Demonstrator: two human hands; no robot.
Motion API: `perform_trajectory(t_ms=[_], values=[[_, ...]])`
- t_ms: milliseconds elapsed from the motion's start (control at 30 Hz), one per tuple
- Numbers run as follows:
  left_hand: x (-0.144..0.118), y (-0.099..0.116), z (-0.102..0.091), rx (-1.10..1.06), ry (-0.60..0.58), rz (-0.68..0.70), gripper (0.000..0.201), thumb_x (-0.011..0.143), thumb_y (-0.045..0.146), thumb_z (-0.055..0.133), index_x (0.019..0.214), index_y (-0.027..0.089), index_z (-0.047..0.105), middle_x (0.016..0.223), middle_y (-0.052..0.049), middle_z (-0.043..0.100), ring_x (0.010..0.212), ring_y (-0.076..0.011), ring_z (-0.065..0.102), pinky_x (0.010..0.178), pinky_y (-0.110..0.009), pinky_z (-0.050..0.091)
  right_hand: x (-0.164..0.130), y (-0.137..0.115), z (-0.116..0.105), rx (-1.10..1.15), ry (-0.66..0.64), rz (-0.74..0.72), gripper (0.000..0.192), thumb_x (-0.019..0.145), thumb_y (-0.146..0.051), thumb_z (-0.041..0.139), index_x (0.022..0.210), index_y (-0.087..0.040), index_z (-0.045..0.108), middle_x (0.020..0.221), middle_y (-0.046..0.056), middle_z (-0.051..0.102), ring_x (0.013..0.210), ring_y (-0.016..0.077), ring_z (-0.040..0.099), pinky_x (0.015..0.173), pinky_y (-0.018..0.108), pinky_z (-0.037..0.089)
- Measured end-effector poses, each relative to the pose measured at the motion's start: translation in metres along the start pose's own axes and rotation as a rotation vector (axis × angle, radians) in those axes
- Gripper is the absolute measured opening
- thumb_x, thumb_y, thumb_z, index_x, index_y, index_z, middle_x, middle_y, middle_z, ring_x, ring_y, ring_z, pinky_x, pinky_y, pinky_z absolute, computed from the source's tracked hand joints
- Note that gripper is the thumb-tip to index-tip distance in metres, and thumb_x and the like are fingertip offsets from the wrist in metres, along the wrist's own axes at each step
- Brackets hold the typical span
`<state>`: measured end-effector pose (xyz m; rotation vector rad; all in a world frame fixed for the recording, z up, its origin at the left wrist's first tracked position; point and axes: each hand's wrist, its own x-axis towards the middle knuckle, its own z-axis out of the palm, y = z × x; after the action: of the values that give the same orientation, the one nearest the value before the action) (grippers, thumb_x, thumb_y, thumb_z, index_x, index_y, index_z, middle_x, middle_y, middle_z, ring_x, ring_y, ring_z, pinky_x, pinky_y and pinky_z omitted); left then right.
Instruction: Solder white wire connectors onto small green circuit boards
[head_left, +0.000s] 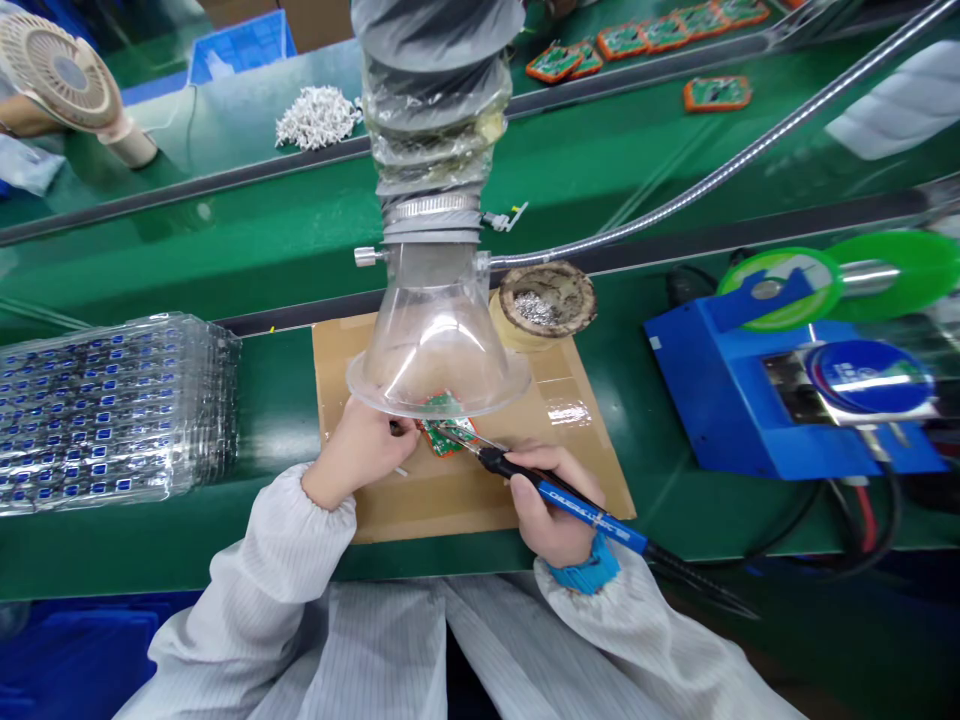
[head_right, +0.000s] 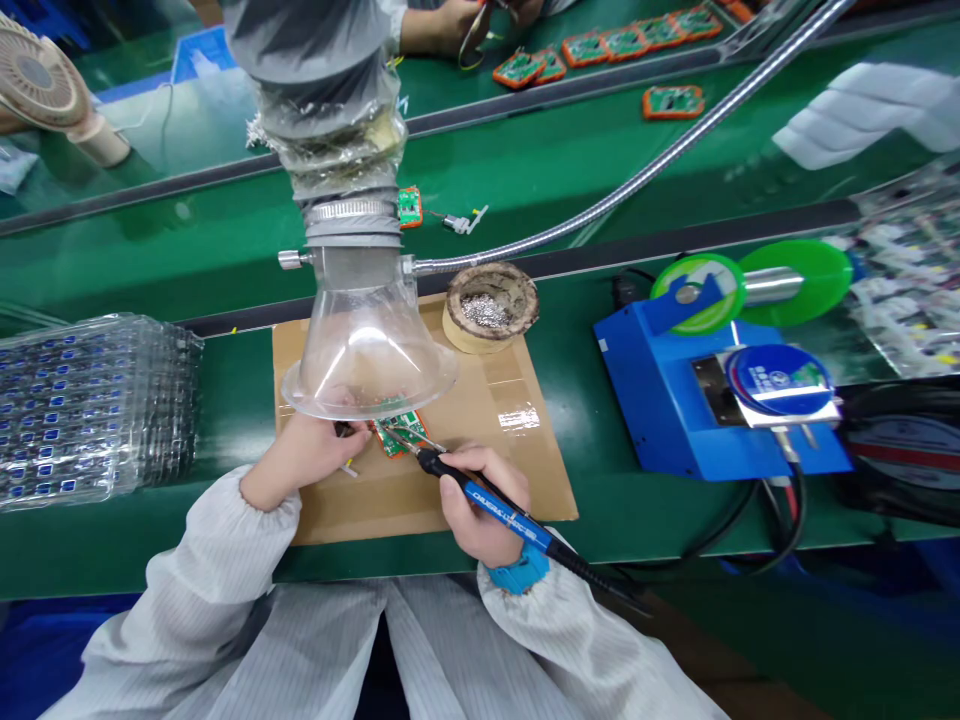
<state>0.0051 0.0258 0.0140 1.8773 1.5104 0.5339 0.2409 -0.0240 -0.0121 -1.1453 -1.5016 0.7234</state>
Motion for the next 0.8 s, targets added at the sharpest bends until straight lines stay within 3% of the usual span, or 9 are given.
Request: perform_trajectory(t_ms=[333, 533, 633, 800], values=[[0.0, 0.003, -0.001, -0.011, 0.007, 0.004, 0.015, 0.078, 0.011, 0.061, 0.065, 0.019, 0.057, 0.076, -0.002, 0.064, 0.071, -0.016, 0.059, 0.069, -0.031, 0.048, -0.004, 0.006, -0.001, 0.071, 0.011, 0.001, 0.008, 0.091, -0.029, 0.067, 0.096, -0.024, 0.071, 0.081, 0.003, 0.071, 0.074, 0.0197, 0.071, 0.065, 0.031, 0.057], [-0.002, 0.005, -0.002, 0.019, -0.062, -0.029, 0.017, 0.078, 0.008, 0.06, 0.065, 0.019, 0.059, 0.072, -0.002, 0.066, 0.071, -0.0173, 0.06, 0.071, -0.033, 0.048, -0.009, 0.011, -0.001, 0.121, 0.063, 0.011, 0.01, 0.092, -0.03, 0.067, 0.098, -0.024, 0.071, 0.084, 0.004, 0.071, 0.074, 0.0204, 0.07, 0.064, 0.033, 0.057], [-0.01, 0.007, 0.004, 0.113, -0.065, -0.039, 0.013, 0.079, 0.012, 0.064, 0.07, 0.019, 0.06, 0.076, -0.004, 0.067, 0.078, -0.0215, 0.061, 0.077, -0.038, 0.048, -0.008, 0.012, -0.004, 0.109, 0.169, 0.02, 0.01, 0.091, -0.03, 0.067, 0.096, -0.023, 0.071, 0.085, 0.005, 0.07, 0.073, 0.0205, 0.069, 0.062, 0.033, 0.055], [-0.029, 0.011, 0.008, 0.159, 0.093, -0.077, 0.013, 0.084, 0.013, 0.061, 0.073, 0.019, 0.057, 0.096, -0.01, 0.065, 0.102, -0.0286, 0.058, 0.093, -0.046, 0.047, 0.011, 0.017, -0.018, 0.079, 0.442, 0.053, 0.017, 0.091, -0.038, 0.068, 0.095, -0.022, 0.067, 0.079, 0.001, 0.064, 0.062, 0.0176, 0.065, 0.067, 0.037, 0.054]])
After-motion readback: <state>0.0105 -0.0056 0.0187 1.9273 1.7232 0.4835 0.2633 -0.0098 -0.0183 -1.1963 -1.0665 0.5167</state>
